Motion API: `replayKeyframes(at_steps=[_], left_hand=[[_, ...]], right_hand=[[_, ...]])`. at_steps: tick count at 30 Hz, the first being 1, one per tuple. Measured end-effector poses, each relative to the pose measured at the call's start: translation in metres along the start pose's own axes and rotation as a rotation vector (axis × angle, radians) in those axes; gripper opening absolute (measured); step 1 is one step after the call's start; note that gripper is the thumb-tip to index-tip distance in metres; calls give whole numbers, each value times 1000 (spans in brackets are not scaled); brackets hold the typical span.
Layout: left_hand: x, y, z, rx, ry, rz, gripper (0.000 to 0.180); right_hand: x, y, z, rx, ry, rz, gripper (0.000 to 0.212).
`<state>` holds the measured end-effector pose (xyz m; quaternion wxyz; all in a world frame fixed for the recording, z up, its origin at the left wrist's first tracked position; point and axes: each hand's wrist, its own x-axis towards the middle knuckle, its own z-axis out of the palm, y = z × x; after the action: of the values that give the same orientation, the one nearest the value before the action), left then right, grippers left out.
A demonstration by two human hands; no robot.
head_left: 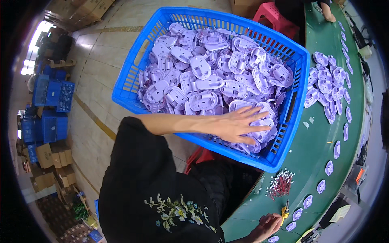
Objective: The person solders wires onto plastic mouse casings using a soldering iron, searches through casings in a blue crate by hand, and adjusts a solder wire spool holder on the table.
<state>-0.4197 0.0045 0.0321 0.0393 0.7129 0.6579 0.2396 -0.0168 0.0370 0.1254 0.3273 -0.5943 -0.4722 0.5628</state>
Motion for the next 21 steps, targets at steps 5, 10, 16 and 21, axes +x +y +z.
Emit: replayKeyframes(at_steps=[5,10,16,21], left_hand=[[-44,-82,-86,403,23,-251,58],[-156,-125,-121,436,-68,-459,53],[-234,-138,-179,611,-283,-405,48],[-246,-145,-181,529,-263,-741,37]], right_hand=[[-8,-31,23,-550,-40,-323,24],[13,-1,4,86,-197,-89,24],[20,2,-4,79,-252,-109,26],[17,0,-7,75,-194,-115,27]])
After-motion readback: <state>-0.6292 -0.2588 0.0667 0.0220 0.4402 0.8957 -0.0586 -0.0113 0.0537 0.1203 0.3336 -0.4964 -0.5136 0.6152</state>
